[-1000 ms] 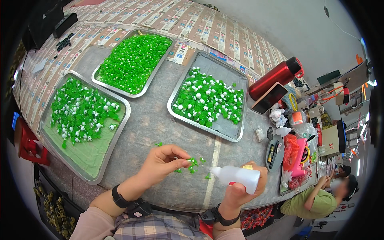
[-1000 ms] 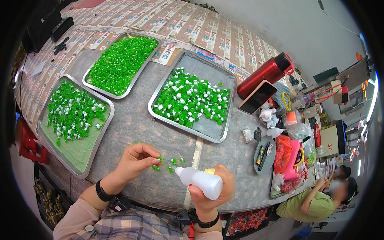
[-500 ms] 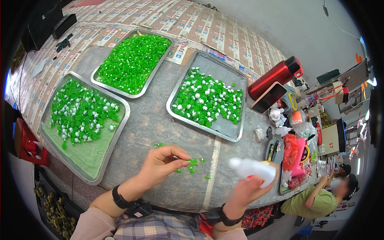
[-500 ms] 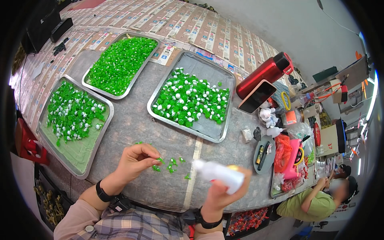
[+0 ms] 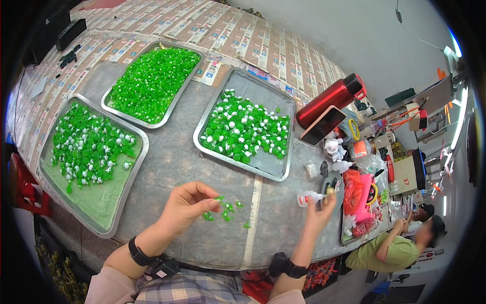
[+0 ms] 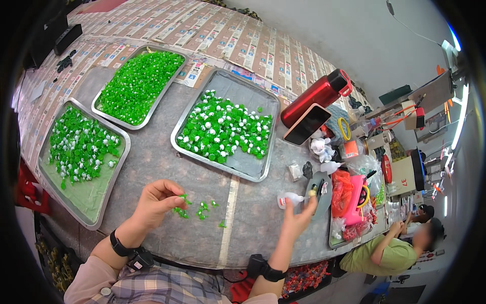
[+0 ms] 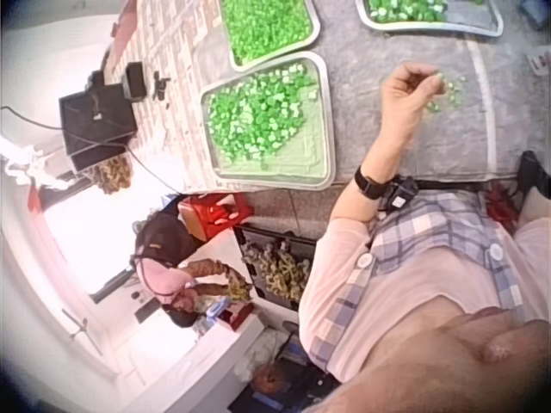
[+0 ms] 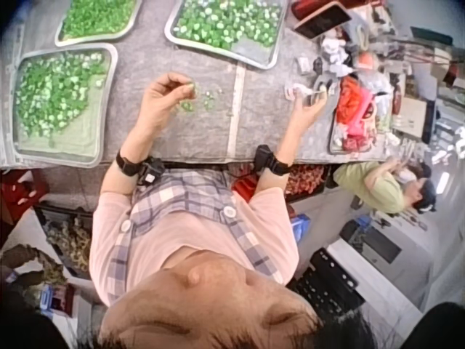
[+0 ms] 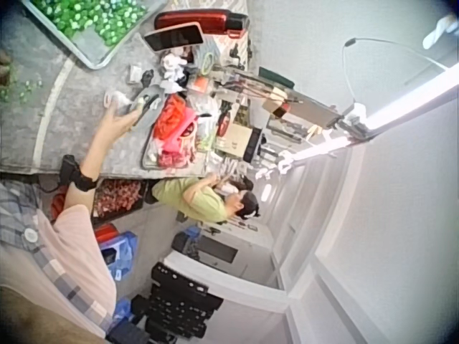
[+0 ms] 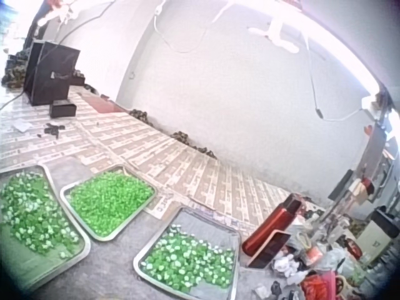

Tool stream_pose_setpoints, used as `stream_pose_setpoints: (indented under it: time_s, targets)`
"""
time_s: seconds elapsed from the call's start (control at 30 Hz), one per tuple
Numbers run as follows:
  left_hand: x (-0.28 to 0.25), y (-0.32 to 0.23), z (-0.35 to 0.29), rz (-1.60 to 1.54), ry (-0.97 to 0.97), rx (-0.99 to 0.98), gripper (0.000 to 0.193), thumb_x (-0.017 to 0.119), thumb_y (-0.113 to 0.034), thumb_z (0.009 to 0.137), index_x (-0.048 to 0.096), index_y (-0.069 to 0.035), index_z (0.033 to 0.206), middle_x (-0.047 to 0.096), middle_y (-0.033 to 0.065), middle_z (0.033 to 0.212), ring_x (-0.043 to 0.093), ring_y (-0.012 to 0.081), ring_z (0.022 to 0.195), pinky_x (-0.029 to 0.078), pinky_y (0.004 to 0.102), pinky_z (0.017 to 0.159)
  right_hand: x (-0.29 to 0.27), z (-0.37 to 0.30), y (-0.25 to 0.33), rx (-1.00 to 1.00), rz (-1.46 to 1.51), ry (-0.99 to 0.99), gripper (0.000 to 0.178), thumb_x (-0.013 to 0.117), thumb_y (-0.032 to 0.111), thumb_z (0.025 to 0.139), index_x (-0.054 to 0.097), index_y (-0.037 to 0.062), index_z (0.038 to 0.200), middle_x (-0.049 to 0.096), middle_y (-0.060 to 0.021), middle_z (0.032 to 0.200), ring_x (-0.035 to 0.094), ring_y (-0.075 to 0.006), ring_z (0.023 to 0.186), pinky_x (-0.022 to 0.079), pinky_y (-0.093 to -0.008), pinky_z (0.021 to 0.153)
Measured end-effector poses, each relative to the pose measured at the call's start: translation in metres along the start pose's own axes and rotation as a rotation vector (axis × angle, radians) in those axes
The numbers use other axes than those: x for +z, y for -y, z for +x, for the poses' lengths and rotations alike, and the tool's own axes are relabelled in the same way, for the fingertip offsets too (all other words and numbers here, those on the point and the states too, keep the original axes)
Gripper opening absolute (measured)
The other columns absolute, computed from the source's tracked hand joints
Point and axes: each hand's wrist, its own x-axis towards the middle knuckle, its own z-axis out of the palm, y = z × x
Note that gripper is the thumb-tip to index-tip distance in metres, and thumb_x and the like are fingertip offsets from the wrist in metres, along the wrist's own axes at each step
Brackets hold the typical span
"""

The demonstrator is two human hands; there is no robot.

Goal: Gluing small white plastic components onto green plastic bases to assemble toy figures.

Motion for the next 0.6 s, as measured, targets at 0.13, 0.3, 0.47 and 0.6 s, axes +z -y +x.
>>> stream_pose_setpoints:
  time_s: [0.13,0.3,0.47,0.6]
  targets:
    - [-0.004,0.002,0.001,0.010,-0.072,-0.018,0.010,0.060,-0.002,0.071,0.054,-0.002,0.078,0.058,0.0072,0.074,0.058,0.0158,0.066,0.048,0.0268,0.061,-0.008,0.025,0.083,-0.226,0.038,0.040,0.034,0.062,0.007,0.069,0.048,0.0010,0.099,0.054,-0.0109,0.091,0.053,-0.0190,0.079,0.042,-0.0299,0.065]
    - [-0.006,0.000,0.001,0.016,-0.043,-0.003,0.010,0.059,-0.004,0.074,0.056,0.000,0.083,0.059,0.0067,0.076,0.057,0.0129,0.069,0.047,0.0234,0.064,0.063,0.049,0.101,-0.227,0.057,0.622,0.023,0.063,0.011,0.066,0.055,0.0034,0.086,0.056,-0.0094,0.074,0.053,-0.0232,0.071,0.041,-0.0310,0.062]
    - [-0.003,0.002,0.005,0.033,-0.031,-0.004,0.009,0.059,-0.004,0.074,0.056,0.000,0.082,0.059,0.0066,0.075,0.057,0.0123,0.069,0.047,0.0232,0.064,0.112,0.047,0.070,-0.377,-0.201,0.548,0.023,0.064,0.012,0.063,0.053,0.0042,0.082,0.054,-0.0093,0.071,0.053,-0.0263,0.073,0.041,-0.0360,0.062]
    - [-0.007,-0.002,0.002,0.042,-0.012,-0.003,0.010,0.059,-0.004,0.074,0.056,0.000,0.082,0.059,0.0067,0.076,0.057,0.0118,0.069,0.047,0.0229,0.064,0.087,0.039,0.097,-0.249,0.077,0.643,0.020,0.062,0.008,0.066,0.052,0.0033,0.083,0.056,-0.0079,0.076,0.055,-0.0205,0.073,0.043,-0.0301,0.063]
